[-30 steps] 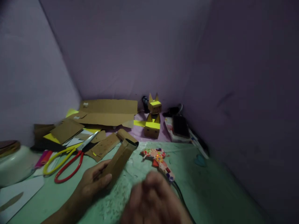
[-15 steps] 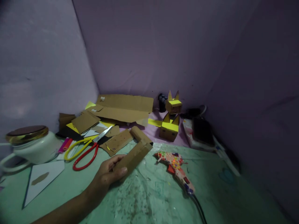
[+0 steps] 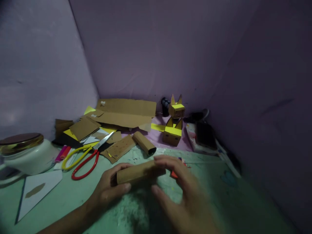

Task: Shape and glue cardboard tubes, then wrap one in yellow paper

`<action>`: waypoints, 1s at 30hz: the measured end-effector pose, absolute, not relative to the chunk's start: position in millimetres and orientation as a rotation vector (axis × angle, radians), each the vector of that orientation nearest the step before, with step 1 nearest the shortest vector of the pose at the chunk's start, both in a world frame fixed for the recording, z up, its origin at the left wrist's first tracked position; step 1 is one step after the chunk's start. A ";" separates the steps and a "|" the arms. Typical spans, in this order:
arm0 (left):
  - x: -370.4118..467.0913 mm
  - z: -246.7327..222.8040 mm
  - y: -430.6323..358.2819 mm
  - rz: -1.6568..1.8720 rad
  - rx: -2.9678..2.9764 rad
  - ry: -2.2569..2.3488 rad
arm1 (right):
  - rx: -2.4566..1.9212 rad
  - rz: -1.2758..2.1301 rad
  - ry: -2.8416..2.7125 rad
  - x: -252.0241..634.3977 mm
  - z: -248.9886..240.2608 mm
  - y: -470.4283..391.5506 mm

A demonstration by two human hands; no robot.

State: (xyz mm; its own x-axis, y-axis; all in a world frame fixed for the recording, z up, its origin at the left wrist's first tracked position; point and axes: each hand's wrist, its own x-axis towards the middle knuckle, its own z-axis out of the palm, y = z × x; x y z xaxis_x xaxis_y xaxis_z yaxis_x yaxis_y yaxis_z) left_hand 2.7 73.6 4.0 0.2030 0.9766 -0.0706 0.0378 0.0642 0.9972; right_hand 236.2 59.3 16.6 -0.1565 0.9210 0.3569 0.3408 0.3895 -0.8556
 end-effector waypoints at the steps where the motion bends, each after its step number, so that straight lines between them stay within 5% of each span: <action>1: 2.4 6.3 71.9 0.967 1.302 1.086 | -1.090 0.652 -1.807 233.7 23.1 67.1; 7: 1.9 22.2 59.5 0.976 1.631 1.116 | -0.990 0.604 -2.212 215.5 27.5 71.1; 14: 0.9 18.8 56.7 1.043 1.546 0.983 | -1.122 1.229 -1.985 199.6 20.0 60.1; 30: 9.1 20.5 54.3 1.039 1.423 0.836 | -0.963 1.379 -1.687 185.4 9.7 55.8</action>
State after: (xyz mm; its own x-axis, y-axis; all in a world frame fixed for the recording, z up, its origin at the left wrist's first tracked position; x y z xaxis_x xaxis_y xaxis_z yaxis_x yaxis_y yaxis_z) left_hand 9.1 54.3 20.5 0.3595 0.9234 0.1343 -0.0661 -0.1184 0.9908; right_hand 185.4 55.8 9.7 -0.4433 0.8925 0.0838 0.0951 0.1398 -0.9856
